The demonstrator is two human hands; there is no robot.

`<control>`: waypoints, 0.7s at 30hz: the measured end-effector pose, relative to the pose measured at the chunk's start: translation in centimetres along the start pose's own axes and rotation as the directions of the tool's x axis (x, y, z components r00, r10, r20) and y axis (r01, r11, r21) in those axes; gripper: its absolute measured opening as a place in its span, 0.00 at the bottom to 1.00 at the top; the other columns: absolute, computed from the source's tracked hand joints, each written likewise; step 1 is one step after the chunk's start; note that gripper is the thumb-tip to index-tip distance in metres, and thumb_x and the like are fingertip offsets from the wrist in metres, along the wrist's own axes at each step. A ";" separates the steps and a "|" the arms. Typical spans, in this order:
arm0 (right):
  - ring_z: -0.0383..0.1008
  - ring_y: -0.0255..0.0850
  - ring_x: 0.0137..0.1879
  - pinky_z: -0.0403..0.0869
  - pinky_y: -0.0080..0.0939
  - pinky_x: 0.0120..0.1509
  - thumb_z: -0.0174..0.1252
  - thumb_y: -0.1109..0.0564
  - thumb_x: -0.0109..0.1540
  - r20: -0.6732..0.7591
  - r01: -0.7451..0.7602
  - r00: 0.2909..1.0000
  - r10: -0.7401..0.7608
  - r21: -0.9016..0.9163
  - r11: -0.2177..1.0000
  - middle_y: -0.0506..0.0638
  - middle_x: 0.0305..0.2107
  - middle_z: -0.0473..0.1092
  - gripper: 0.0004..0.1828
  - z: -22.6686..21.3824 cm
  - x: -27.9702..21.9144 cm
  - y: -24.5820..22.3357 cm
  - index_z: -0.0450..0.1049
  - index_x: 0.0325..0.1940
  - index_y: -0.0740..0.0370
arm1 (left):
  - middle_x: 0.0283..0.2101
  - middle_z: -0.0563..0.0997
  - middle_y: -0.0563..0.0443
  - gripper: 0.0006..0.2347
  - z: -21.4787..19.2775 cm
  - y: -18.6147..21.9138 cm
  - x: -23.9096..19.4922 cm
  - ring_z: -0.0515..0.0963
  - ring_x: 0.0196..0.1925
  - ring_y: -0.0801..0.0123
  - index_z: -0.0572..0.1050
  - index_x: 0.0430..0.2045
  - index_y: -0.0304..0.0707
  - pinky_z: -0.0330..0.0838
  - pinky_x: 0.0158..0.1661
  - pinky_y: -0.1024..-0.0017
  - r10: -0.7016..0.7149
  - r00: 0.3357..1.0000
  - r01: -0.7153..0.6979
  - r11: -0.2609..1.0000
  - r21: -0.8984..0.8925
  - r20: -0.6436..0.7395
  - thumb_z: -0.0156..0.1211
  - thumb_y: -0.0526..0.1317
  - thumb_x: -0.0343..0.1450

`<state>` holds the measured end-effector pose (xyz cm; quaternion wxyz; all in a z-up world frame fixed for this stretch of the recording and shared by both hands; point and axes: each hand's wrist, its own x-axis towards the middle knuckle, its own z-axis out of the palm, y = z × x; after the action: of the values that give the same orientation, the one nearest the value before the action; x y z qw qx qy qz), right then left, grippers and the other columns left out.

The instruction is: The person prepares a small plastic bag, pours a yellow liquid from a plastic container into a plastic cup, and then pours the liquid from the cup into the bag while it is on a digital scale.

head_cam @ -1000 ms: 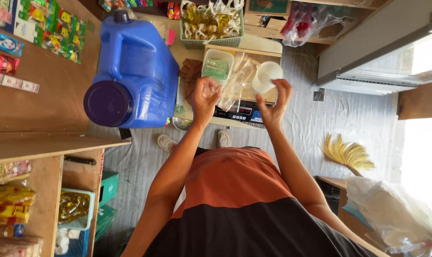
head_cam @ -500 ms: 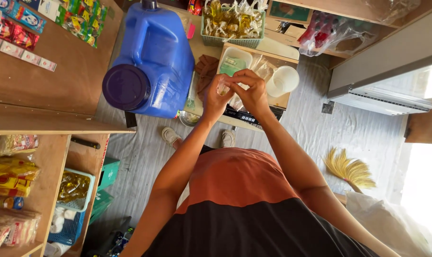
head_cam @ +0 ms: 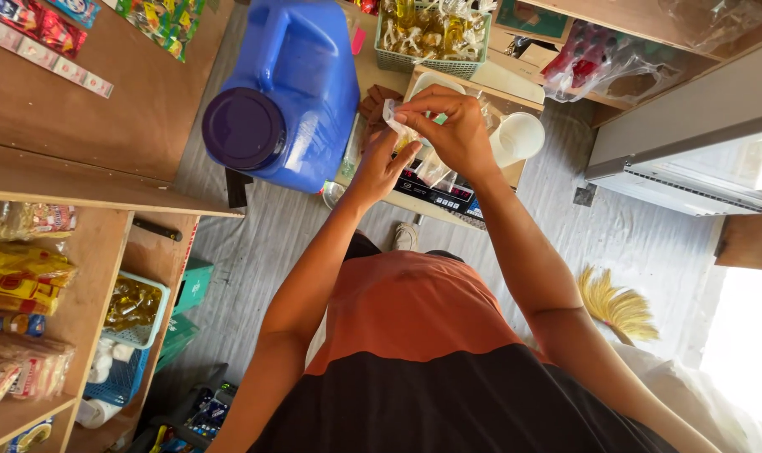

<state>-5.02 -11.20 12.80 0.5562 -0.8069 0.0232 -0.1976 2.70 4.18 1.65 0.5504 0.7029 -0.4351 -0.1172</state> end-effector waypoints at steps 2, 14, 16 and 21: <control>0.74 0.33 0.40 0.70 0.34 0.43 0.69 0.60 0.65 -0.003 0.013 1.000 -0.013 -0.011 1.000 0.48 0.36 0.78 0.06 0.6 0.2 -0.4 0.84 0.45 0.63 | 0.44 0.80 0.41 0.15 -0.5 -0.1 -0.1 0.77 0.46 0.54 0.73 0.49 0.31 0.67 0.48 0.60 0.021 1.000 -0.021 0.999 0.024 0.014 0.54 0.47 0.80; 0.75 0.32 0.41 0.74 0.33 0.45 0.67 0.60 0.66 -0.047 -0.031 0.998 0.033 0.044 0.999 0.48 0.38 0.77 0.06 4.0 -0.7 -4.5 0.83 0.46 0.64 | 0.33 0.76 0.50 0.14 -5.1 2.5 -1.7 0.72 0.33 0.72 0.75 0.36 0.32 0.68 0.37 0.71 -0.023 0.979 0.076 0.963 -0.257 0.201 0.45 0.43 0.83; 0.76 0.32 0.43 0.74 0.34 0.48 0.68 0.60 0.66 -0.071 -0.016 0.997 0.019 0.034 0.999 0.48 0.39 0.78 0.07 4.4 -1.7 -4.6 0.83 0.47 0.63 | 0.32 0.75 0.50 0.15 -5.6 2.8 -2.3 0.71 0.33 0.71 0.75 0.35 0.32 0.68 0.38 0.71 -0.059 0.971 0.111 0.969 -0.219 0.232 0.44 0.44 0.83; 0.72 0.38 0.58 0.73 0.38 0.62 0.68 0.60 0.63 -0.358 0.075 0.934 0.007 0.214 0.974 0.52 0.60 0.70 0.37 6.7 -6.3 -2.4 0.64 0.75 0.58 | 0.33 0.74 0.52 0.15 -6.8 3.9 -3.1 0.75 0.40 0.70 0.70 0.36 0.32 0.71 0.47 0.71 -0.074 0.987 0.128 0.900 -0.417 0.144 0.42 0.46 0.82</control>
<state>-8.96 -2.70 11.12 0.6268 -0.6899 0.0870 -0.3516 3.33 11.00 6.60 0.6549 0.5792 -0.3958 -0.2811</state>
